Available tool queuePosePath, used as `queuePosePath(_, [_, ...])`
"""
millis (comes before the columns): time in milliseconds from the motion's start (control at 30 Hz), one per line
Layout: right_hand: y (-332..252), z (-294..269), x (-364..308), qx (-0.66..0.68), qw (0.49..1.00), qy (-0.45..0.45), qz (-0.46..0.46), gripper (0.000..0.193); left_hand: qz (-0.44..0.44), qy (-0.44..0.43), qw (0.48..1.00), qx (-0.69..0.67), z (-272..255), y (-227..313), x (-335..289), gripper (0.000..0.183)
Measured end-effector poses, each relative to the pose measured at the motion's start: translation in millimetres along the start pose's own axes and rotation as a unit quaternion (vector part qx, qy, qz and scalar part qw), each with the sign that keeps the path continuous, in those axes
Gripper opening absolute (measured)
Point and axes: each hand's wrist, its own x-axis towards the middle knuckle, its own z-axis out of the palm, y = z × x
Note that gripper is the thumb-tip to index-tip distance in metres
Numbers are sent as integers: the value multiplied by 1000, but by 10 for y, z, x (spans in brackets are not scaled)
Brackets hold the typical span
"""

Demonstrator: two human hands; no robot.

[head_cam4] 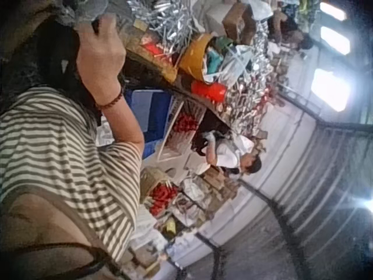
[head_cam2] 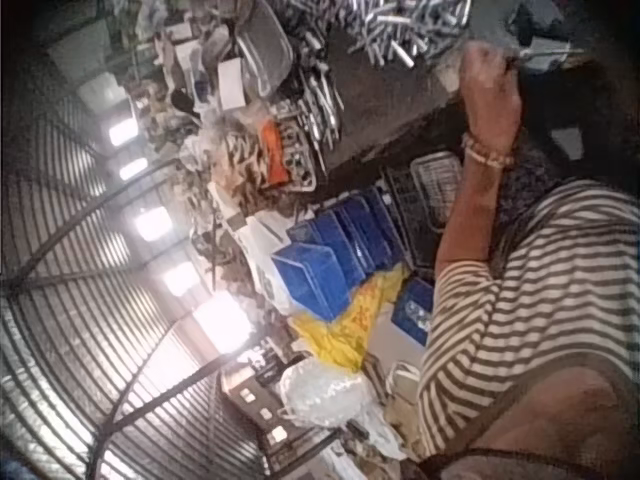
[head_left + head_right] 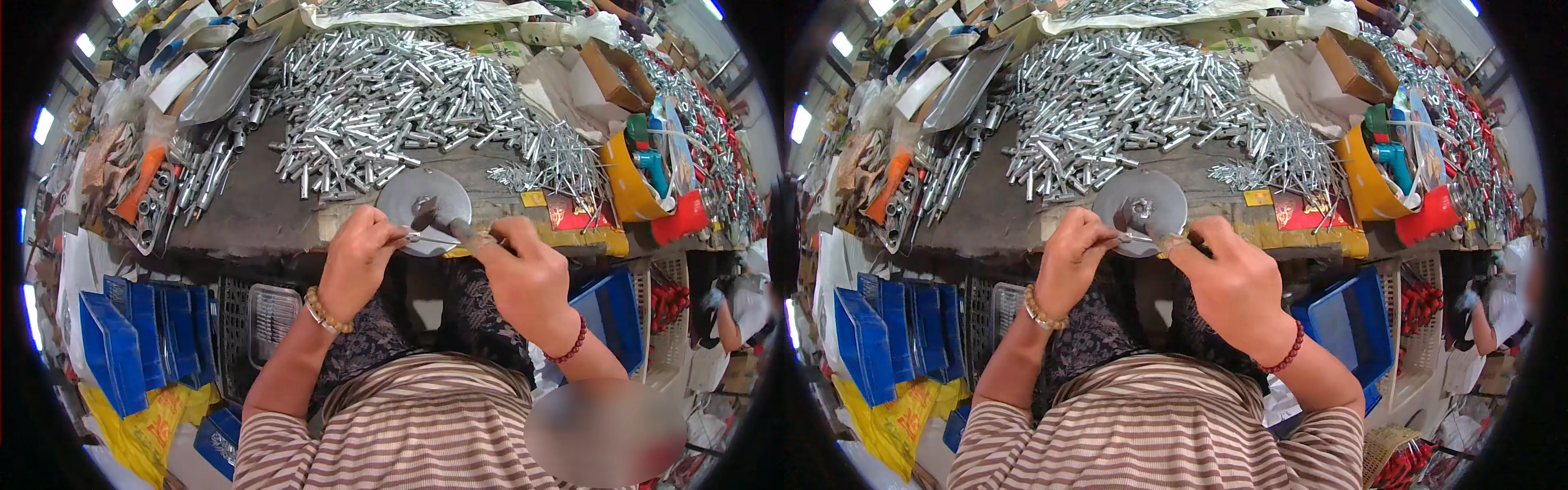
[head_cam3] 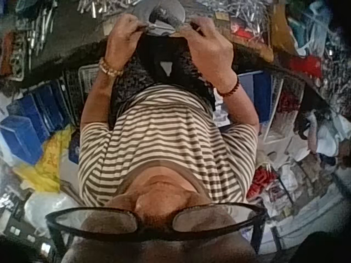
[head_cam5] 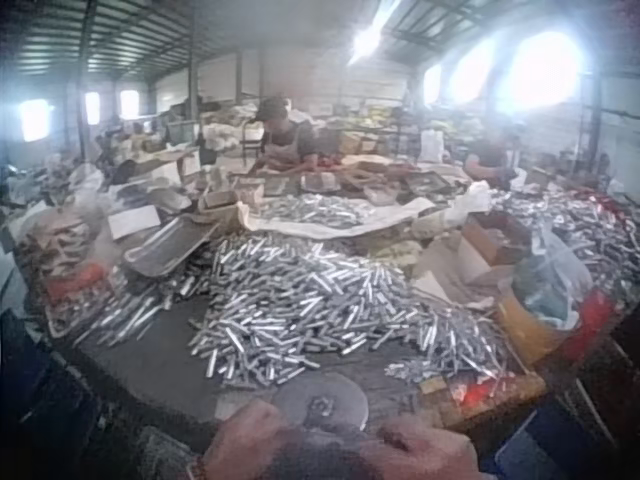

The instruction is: Manually assemble small metal bolt/pin components using a hammer and a circular metal jig.

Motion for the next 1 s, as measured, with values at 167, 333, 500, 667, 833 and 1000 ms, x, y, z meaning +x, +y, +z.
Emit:
queuePosePath(167, [23,195,-161,20,999,25,22,31,1,-5,1000,-12,1,-21,-7,20])
queuePosePath(333, [25,163,-96,-18,1000,9,11,30,-10,-9,1000,-10,-10,-25,-19,19])
queuePosePath(500, [-41,179,-173,105,983,144,34,37,-15,22,999,-18,40,-20,-8,14])
queuePosePath(667, [120,336,-190,46,998,10,32,40,-7,12,1000,-2,39,-26,19,11])
queuePosePath(833, [271,272,155,142,981,-63,112,37,-10,-4,1000,3,-33,-18,-6,18])
queuePosePath(1000, [207,297,155,-40,994,-97,0,20,-17,9,999,27,-30,-1,-8,11])
